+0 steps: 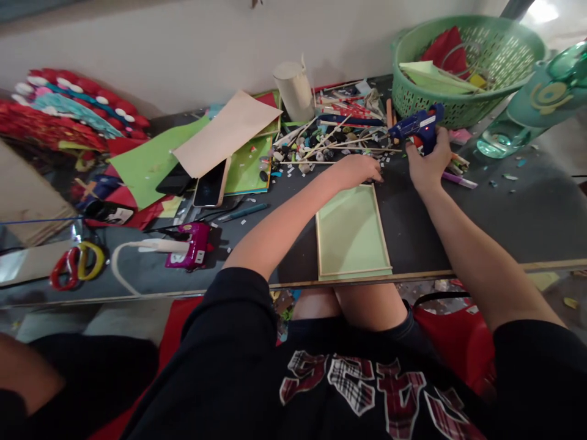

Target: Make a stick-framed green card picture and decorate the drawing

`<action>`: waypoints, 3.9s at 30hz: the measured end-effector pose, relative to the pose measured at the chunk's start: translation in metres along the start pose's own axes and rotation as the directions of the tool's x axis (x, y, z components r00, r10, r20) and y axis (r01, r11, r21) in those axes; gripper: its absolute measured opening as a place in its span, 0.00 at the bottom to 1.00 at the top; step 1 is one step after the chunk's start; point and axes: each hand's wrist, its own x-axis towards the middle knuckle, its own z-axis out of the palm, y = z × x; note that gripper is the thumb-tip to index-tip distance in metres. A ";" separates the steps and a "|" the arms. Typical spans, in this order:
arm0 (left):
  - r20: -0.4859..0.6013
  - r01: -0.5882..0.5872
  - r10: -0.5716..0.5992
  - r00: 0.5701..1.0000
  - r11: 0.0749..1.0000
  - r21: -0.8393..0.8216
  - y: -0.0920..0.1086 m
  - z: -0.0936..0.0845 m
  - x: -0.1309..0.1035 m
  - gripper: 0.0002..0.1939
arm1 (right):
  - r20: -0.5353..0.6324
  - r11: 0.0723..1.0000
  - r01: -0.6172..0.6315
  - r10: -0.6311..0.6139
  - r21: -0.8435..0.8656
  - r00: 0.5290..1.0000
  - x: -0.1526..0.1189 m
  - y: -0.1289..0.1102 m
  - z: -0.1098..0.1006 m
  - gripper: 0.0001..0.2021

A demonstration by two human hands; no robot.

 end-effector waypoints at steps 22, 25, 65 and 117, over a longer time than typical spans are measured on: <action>-0.324 0.642 -0.725 0.608 0.689 -0.337 -0.065 -0.034 -0.036 0.16 | -0.065 0.999 -0.020 0.023 0.050 0.998 0.000 -0.009 -0.001 0.19; -0.313 0.658 -0.745 0.589 0.667 -0.349 -0.074 -0.034 -0.039 0.19 | -0.060 0.999 -0.024 0.026 0.038 0.998 0.001 -0.006 -0.002 0.19; -0.029 0.483 -0.527 0.850 0.799 -0.357 -0.001 -0.013 -0.125 0.11 | -0.061 0.999 -0.030 0.030 0.014 0.998 -0.004 -0.032 -0.012 0.18; -0.116 0.399 -0.386 0.915 0.907 0.132 0.037 -0.019 -0.117 0.20 | -0.052 0.997 -0.031 0.028 -0.072 0.998 -0.002 -0.027 -0.009 0.18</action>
